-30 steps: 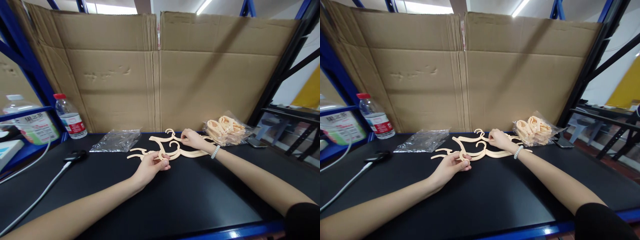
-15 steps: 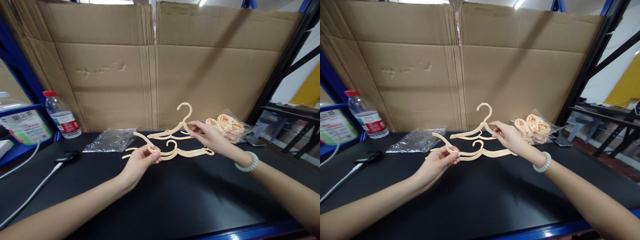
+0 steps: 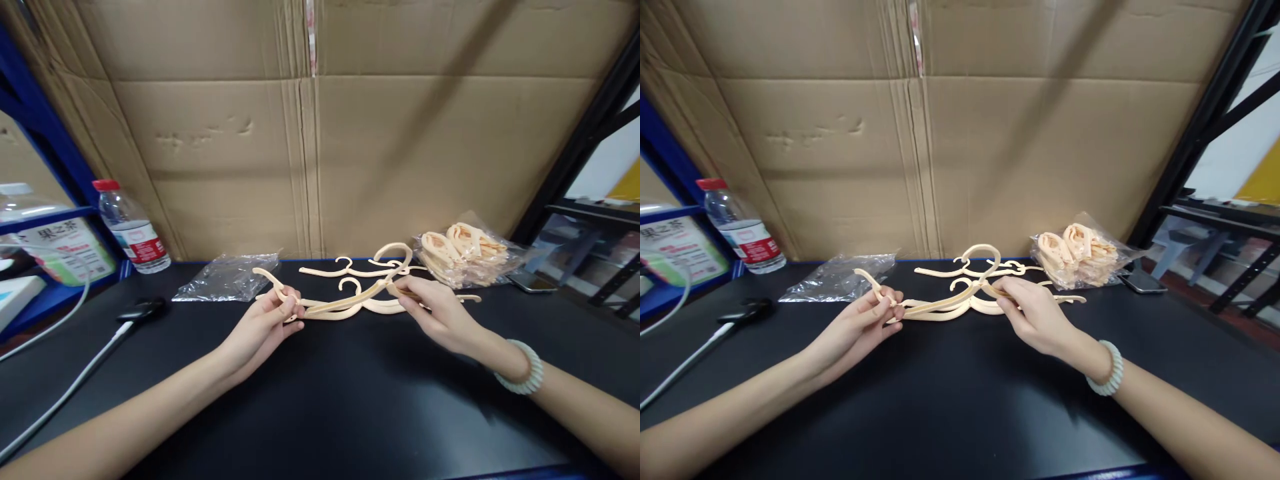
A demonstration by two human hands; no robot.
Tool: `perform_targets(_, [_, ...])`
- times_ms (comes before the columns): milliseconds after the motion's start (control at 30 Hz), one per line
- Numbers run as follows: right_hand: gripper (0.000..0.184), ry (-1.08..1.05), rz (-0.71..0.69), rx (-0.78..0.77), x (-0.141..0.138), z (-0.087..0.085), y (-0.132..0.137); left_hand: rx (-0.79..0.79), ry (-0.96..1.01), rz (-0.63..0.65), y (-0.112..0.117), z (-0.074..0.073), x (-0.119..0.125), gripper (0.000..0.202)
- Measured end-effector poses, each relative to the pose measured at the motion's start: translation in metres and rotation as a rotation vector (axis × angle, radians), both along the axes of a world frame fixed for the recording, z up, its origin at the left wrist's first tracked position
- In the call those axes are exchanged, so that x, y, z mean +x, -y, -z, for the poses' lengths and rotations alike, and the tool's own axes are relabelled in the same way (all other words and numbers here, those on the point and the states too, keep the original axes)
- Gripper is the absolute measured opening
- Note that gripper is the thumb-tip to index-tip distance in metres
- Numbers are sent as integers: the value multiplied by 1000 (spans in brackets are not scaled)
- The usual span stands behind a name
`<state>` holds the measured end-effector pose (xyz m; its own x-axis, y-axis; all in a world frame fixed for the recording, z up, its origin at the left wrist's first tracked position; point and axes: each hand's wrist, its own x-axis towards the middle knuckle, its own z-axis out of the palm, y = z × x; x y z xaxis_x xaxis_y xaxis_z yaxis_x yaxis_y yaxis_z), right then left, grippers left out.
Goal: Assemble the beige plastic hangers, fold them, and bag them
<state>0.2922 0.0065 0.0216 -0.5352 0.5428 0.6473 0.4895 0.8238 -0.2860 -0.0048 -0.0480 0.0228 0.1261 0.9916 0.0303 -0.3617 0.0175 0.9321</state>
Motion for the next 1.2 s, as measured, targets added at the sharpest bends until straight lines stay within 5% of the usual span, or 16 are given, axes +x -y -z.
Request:
perform_targets(667, [13,-51,-30,139,0,-1,8,-106,67,173,6,-2,3,20])
perform_targets(1200, [22,-19,-38,275,-10,8,19,-176,-33,-26,10,3,5,24])
